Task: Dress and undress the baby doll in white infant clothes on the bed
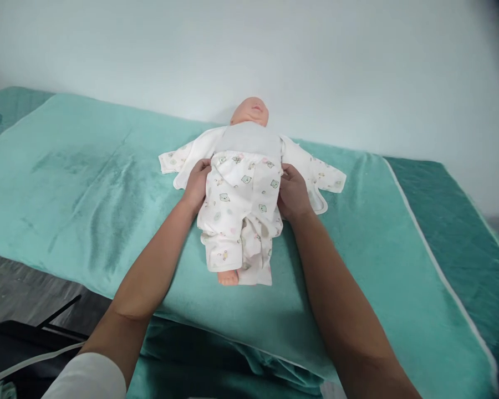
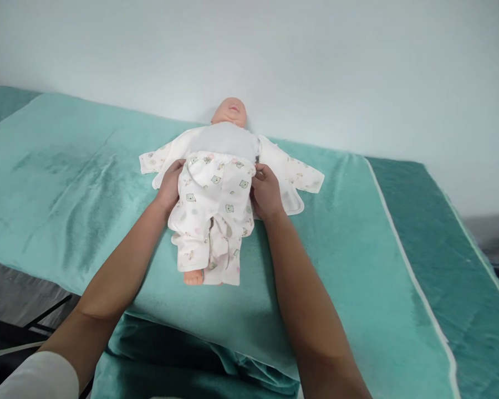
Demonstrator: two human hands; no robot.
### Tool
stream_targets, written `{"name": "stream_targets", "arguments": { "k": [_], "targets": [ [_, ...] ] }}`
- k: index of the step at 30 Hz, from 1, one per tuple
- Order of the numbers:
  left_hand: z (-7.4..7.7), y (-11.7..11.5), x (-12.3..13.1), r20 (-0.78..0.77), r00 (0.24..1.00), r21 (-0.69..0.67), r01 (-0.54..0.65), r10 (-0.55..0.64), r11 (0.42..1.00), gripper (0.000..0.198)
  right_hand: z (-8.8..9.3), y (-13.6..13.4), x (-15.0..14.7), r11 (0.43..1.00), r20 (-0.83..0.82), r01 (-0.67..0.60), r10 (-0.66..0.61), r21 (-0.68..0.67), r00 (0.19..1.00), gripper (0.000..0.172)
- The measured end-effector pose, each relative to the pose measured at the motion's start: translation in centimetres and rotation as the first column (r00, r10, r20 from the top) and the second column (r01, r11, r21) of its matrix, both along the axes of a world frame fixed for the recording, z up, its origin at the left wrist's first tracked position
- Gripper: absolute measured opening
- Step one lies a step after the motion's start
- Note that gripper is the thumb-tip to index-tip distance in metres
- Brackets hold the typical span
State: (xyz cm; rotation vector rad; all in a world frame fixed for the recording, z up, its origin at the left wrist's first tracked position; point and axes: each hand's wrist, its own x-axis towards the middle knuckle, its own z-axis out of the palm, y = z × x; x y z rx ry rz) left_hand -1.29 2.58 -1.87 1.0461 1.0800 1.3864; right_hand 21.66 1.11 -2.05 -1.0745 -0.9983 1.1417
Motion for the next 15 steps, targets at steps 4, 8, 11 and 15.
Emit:
{"name": "stream_targets", "arguments": {
  "k": [4, 8, 11, 15],
  "targets": [
    [0.3, 0.1, -0.5, -0.169, 0.984, 0.171, -0.020, 0.050, 0.985, 0.014, -0.7, -0.1, 0.3, 0.993, 0.175, 0.105, -0.114, 0.061, 0.978, 0.032],
    [0.2, 0.3, -0.7, -0.266, 0.964, 0.202, 0.026, 0.029, 0.979, 0.011, -0.8, 0.3, 0.8, 0.977, 0.441, 0.183, -0.213, 0.110, 0.872, 0.023],
    [0.0, 0.4, -0.7, -0.269, 0.963, 0.198, 0.035, 0.020, 0.980, 0.007, -0.5, 0.3, 1.1, 0.978, 0.561, 0.154, -0.208, 0.141, 0.801, 0.014],
    [-0.1, 0.5, -0.7, -0.159, 0.987, 0.182, 0.035, -0.006, 0.983, 0.005, -0.3, 0.2, 1.0, 0.974, 0.553, 0.153, -0.222, 0.169, 0.803, 0.014]
  ]
}}
